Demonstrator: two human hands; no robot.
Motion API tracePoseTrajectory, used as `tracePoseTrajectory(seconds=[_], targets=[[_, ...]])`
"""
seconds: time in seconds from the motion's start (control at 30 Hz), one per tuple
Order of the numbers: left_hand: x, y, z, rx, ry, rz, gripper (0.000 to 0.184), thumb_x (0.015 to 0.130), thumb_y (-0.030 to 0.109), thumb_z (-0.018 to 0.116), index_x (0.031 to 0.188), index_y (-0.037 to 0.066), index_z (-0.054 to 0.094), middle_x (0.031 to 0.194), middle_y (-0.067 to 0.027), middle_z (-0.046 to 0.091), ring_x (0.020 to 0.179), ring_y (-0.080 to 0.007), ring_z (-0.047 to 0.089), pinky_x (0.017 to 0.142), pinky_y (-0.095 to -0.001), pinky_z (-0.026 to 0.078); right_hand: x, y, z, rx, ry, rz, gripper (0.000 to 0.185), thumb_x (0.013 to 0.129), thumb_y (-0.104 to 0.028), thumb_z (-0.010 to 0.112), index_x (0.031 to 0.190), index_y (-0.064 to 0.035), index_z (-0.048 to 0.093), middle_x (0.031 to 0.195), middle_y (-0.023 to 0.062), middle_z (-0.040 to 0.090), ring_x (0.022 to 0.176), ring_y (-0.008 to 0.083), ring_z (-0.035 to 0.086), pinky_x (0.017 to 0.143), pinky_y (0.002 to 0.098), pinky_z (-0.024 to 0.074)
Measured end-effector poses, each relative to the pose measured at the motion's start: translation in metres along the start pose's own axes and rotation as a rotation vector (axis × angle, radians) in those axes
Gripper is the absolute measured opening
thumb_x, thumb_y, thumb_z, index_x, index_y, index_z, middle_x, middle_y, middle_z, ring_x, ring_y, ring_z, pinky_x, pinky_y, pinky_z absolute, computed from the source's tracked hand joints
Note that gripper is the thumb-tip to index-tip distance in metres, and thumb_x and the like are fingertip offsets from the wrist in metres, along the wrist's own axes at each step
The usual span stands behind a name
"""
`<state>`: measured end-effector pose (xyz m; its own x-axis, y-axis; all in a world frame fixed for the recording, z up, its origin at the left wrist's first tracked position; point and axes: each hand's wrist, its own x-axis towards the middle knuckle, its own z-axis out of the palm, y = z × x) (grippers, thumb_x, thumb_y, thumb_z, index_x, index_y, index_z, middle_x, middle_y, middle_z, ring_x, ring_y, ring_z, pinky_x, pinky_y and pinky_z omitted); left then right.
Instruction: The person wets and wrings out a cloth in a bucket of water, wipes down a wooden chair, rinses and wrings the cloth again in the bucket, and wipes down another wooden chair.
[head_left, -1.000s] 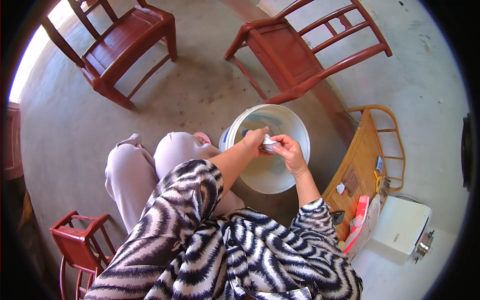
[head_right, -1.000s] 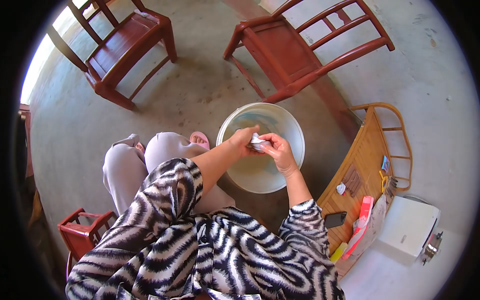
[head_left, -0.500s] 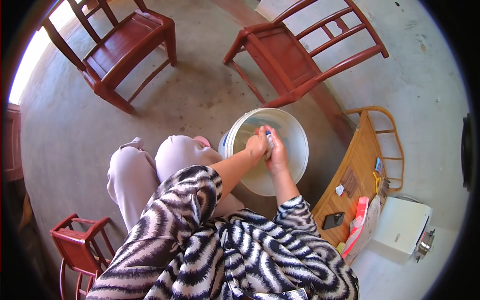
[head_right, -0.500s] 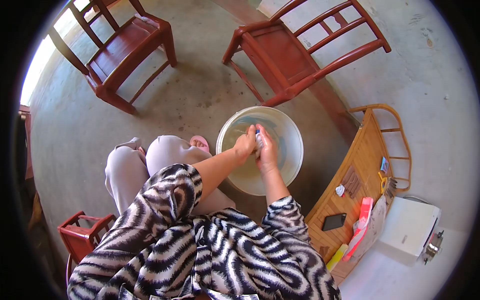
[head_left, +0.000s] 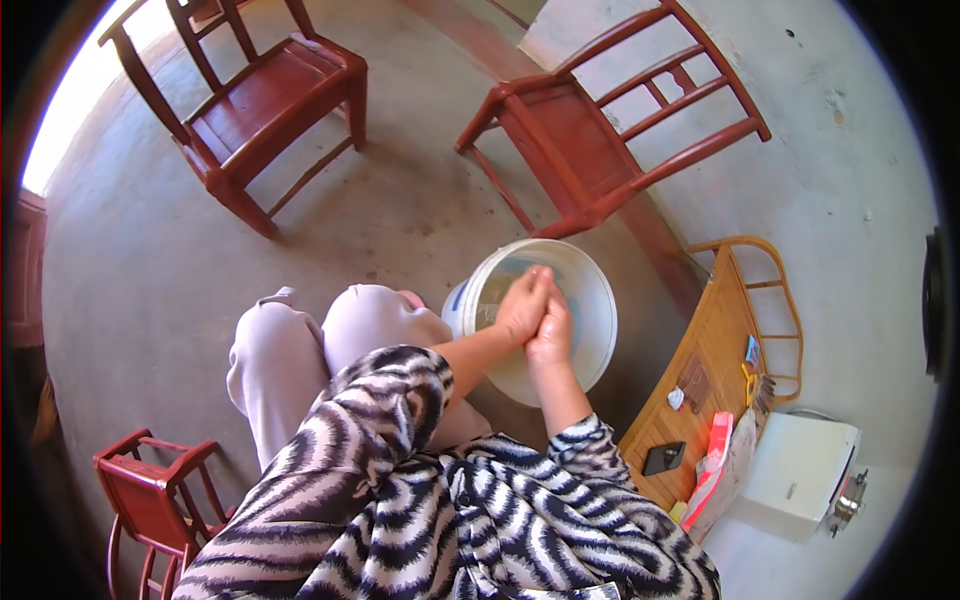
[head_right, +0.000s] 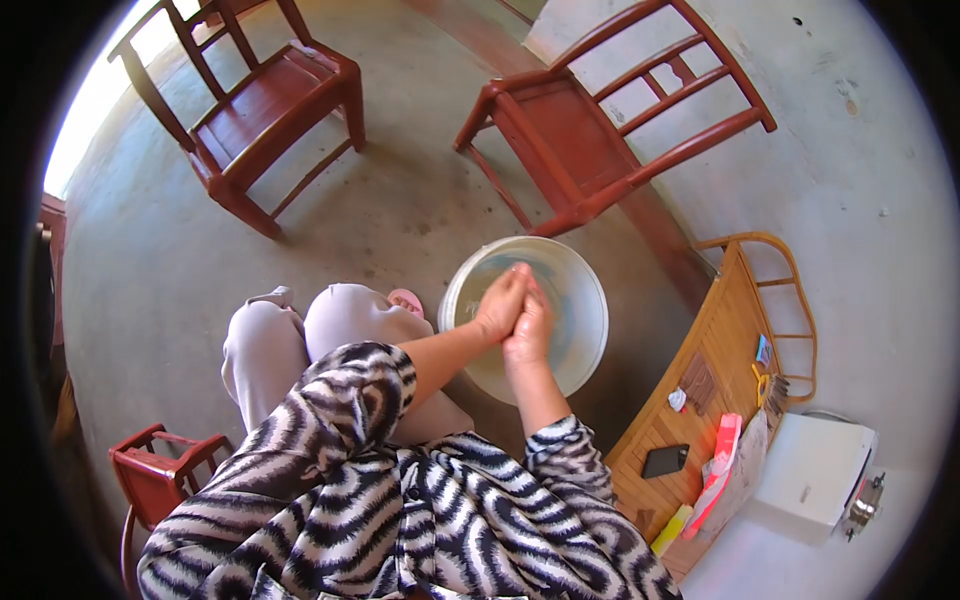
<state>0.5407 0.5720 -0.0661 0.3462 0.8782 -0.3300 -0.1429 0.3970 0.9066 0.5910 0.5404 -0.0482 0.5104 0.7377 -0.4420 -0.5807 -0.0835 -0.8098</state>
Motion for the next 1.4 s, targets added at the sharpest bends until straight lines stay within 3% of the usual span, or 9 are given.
tracePoseTrajectory(seconds=[0.23, 0.37, 0.47, 0.83, 0.97, 1.1, 1.17, 1.23, 1.4], targets=[[-0.01, 0.006, 0.014, 0.186, 0.347, -0.178, 0.057, 0.085, 0.049, 0.042, 0.123, 0.007, 0.047, 0.119, -0.0212, 0.049, 0.111, -0.034, 0.047, 0.095, -0.0363, 0.035, -0.008, -0.014, 0.013, 0.124, 0.088, 0.153, 0.026, 0.089, -0.028, 0.05, 0.083, -0.0031, 0.056, 0.084, 0.0048, 0.055, 0.084, 0.0155, 0.054, 0.075, 0.0285, 0.0454], [-0.009, 0.02, 0.004, 0.02, 0.004, -0.284, 0.052, 0.086, 0.05, 0.04, 0.096, 0.004, 0.063, 0.095, -0.0214, 0.061, 0.094, -0.0333, 0.057, 0.085, -0.0388, 0.041, -0.006, -0.021, 0.014, 0.157, 0.112, 0.075, 0.03, 0.091, -0.029, 0.048, 0.068, -0.0101, 0.047, 0.068, 0.0008, 0.049, 0.069, 0.0135, 0.05, 0.064, 0.0283, 0.0431], [-0.018, 0.033, 0.004, 0.157, 0.042, -0.129, 0.05, 0.088, 0.045, 0.038, 0.081, 0.002, 0.065, 0.081, -0.0215, 0.062, 0.084, -0.0354, 0.059, 0.078, -0.0411, 0.043, -0.003, -0.022, 0.012, 0.191, 0.102, 0.051, 0.031, 0.091, -0.029, 0.047, 0.065, -0.0117, 0.044, 0.064, -0.0002, 0.046, 0.064, 0.0133, 0.047, 0.062, 0.0273, 0.041], [-0.016, 0.022, 0.003, 0.262, 0.062, -0.031, 0.042, 0.086, 0.035, 0.038, 0.074, 0.004, 0.063, 0.081, -0.0232, 0.061, 0.084, -0.0381, 0.058, 0.078, -0.0432, 0.043, 0.007, -0.015, -0.007, 0.261, -0.072, 0.091, 0.031, 0.091, -0.026, 0.044, 0.063, -0.0137, 0.04, 0.065, 0.0009, 0.047, 0.065, 0.0149, 0.048, 0.065, 0.028, 0.0417], [-0.01, 0.036, -0.001, 0.284, 0.009, -0.169, 0.052, 0.087, 0.046, 0.037, 0.104, 0.002, 0.058, 0.103, -0.0247, 0.056, 0.098, -0.0377, 0.054, 0.087, -0.0419, 0.04, 0.007, -0.022, 0.012, 0.099, 0.143, 0.199, 0.026, 0.092, -0.033, 0.04, 0.078, -0.0113, 0.047, 0.085, 0.0064, 0.055, 0.082, 0.0201, 0.054, 0.08, 0.0345, 0.0438], [0.001, 0.058, 0.002, 0.083, 0.09, 0.077, 0.07, 0.082, 0.05, 0.049, 0.13, 0.001, 0.033, 0.124, -0.0246, 0.037, 0.116, -0.0394, 0.039, 0.098, -0.0407, 0.033, 0.015, -0.049, 0.035, 0.084, -0.347, 0.07, 0.028, 0.093, -0.033, 0.037, 0.091, -0.0075, 0.05, 0.092, 0.0071, 0.054, 0.092, 0.0209, 0.053, 0.083, 0.0351, 0.0428], [-0.005, 0.092, -0.014, -0.005, 0.071, 0.104, 0.067, 0.081, 0.045, 0.051, 0.129, 0.0, 0.037, 0.125, -0.0257, 0.038, 0.115, -0.037, 0.042, 0.097, -0.0393, 0.035, 0.012, -0.055, 0.065, 0.169, -0.346, 0.025, 0.032, 0.094, -0.03, 0.036, 0.107, -0.0044, 0.049, 0.102, 0.0068, 0.054, 0.102, 0.02, 0.05, 0.088, 0.0344, 0.0405], [-0.01, 0.13, -0.049, -0.233, -0.066, 0.086, 0.058, 0.081, 0.031, 0.056, 0.124, -0.005, 0.04, 0.112, -0.016, 0.053, 0.107, -0.0206, 0.049, 0.092, -0.0318, 0.038, -0.004, -0.065, 0.11, 0.004, -0.353, -0.132, 0.04, 0.094, -0.03, 0.036, 0.124, -0.0046, 0.041, 0.115, 0.0074, 0.05, 0.108, 0.0189, 0.046, 0.092, 0.0339, 0.0375], [-0.02, 0.185, -0.147, -0.566, -0.158, 0.093, 0.046, 0.073, -0.001, 0.052, 0.119, -0.005, 0.045, 0.109, -0.0124, 0.054, 0.101, -0.0207, 0.052, 0.085, -0.0285, 0.041, -0.01, -0.047, 0.199, -0.002, -0.666, 0.078, 0.053, 0.092, -0.04, 0.04, 0.132, -0.0067, 0.033, 0.121, 0.0096, 0.045, 0.11, 0.0176, 0.044, 0.092, 0.0333, 0.0369]])
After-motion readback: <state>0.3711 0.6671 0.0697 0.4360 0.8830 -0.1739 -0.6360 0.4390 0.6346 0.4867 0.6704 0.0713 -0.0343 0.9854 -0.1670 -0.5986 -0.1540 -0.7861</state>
